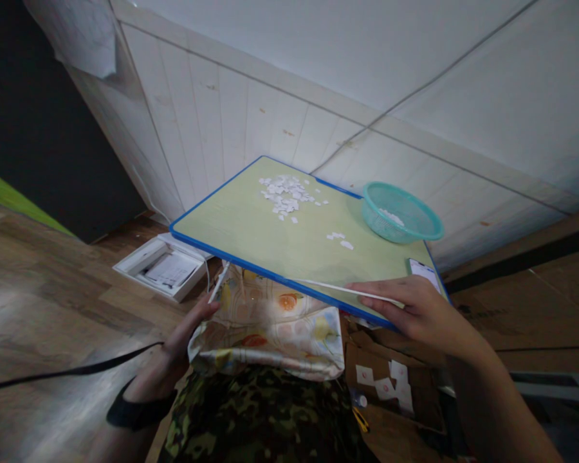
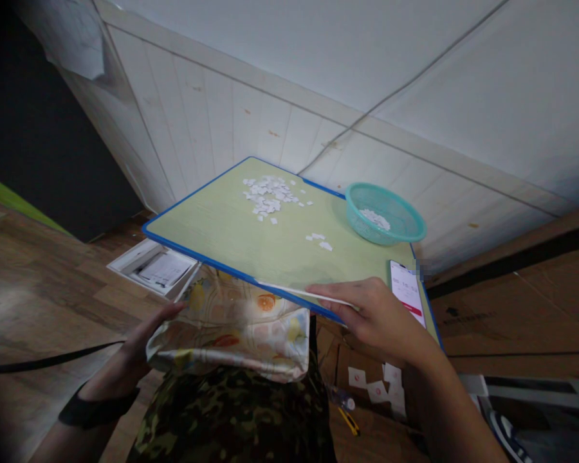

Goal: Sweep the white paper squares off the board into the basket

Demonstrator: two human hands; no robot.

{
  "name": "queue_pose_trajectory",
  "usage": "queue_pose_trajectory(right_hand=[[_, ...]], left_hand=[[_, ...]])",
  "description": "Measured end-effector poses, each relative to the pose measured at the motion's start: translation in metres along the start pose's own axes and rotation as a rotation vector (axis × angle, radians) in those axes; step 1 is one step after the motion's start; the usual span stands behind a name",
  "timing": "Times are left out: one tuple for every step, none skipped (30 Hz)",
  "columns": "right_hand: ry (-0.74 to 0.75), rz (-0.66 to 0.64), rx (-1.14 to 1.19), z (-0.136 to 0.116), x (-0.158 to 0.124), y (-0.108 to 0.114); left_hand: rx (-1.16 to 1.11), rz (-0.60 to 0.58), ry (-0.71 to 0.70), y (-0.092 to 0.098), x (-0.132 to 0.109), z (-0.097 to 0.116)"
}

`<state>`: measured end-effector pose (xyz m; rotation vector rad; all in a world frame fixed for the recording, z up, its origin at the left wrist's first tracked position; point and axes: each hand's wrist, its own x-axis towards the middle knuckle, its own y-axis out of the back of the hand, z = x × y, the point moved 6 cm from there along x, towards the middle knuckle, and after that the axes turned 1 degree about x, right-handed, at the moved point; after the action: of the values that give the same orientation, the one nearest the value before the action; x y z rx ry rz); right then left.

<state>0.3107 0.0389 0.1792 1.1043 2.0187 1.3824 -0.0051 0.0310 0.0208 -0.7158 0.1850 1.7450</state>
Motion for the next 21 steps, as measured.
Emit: queue_pose_trajectory(right_hand=[[0.0, 0.005, 0.0, 0.0, 0.0, 0.001], [0.001, 0.007, 0.002, 0.0, 0.0, 0.001], [0.001, 0.009, 0.005, 0.001, 0.001, 0.001], [0.002, 0.012, 0.009, 0.001, 0.001, 0.001], [0.0, 0.019, 0.011, 0.002, 0.001, 0.001], [-0.004, 0.032, 0.012, 0.004, 0.001, 0.001], [-0.013, 0.048, 0.011, 0.005, 0.002, 0.001], [-0.026, 0.064, 0.009, 0.007, 0.002, 0.001], [-0.038, 0.075, 0.007, 0.009, 0.002, 0.0], [-0.048, 0.076, 0.005, 0.01, 0.002, -0.001], [-0.053, 0.068, 0.006, 0.01, 0.002, -0.002], [-0.053, 0.054, 0.013, 0.01, 0.002, -0.003], [-0.052, 0.038, 0.023, 0.01, 0.002, -0.004], [-0.051, 0.03, 0.033, 0.01, 0.001, -0.004], [-0.055, 0.031, 0.042, 0.011, 0.001, -0.003], [-0.063, 0.041, 0.046, 0.012, 0.0, -0.002], [-0.073, 0.059, 0.046, 0.014, 0.0, 0.0], [-0.083, 0.081, 0.042, 0.017, 0.0, 0.001], [-0.092, 0.105, 0.034, 0.02, 0.0, 0.003], [-0.104, 0.129, 0.023, 0.023, 0.001, 0.004], [-0.117, 0.154, 0.012, 0.027, 0.001, 0.004]], left_hand=[[-0.005, -0.023, 0.005, -0.001, 0.001, -0.001], [-0.006, -0.052, 0.022, -0.004, 0.002, -0.002], [-0.004, -0.082, 0.051, -0.006, 0.003, -0.003], [-0.005, -0.112, 0.086, -0.008, 0.004, -0.006], [-0.008, -0.141, 0.117, -0.011, 0.005, -0.007], [-0.015, -0.168, 0.136, -0.013, 0.007, -0.009], [-0.023, -0.187, 0.144, -0.014, 0.008, -0.009], [-0.032, -0.202, 0.145, -0.015, 0.009, -0.01], [-0.04, -0.212, 0.138, -0.015, 0.009, -0.01], [-0.043, -0.214, 0.13, -0.014, 0.01, -0.01], [-0.038, -0.209, 0.125, -0.014, 0.01, -0.01], [-0.027, -0.202, 0.126, -0.013, 0.011, -0.01], [-0.016, -0.196, 0.129, -0.012, 0.011, -0.011], [-0.008, -0.19, 0.128, -0.011, 0.011, -0.011], [-0.002, -0.188, 0.128, -0.011, 0.01, -0.011], [-0.001, -0.184, 0.125, -0.01, 0.01, -0.012], [-0.005, -0.184, 0.118, -0.01, 0.01, -0.012], [-0.01, -0.182, 0.109, -0.01, 0.01, -0.012], [-0.014, -0.18, 0.105, -0.009, 0.01, -0.013], [-0.021, -0.175, 0.101, -0.009, 0.01, -0.013], [-0.032, -0.168, 0.094, -0.009, 0.01, -0.014]])
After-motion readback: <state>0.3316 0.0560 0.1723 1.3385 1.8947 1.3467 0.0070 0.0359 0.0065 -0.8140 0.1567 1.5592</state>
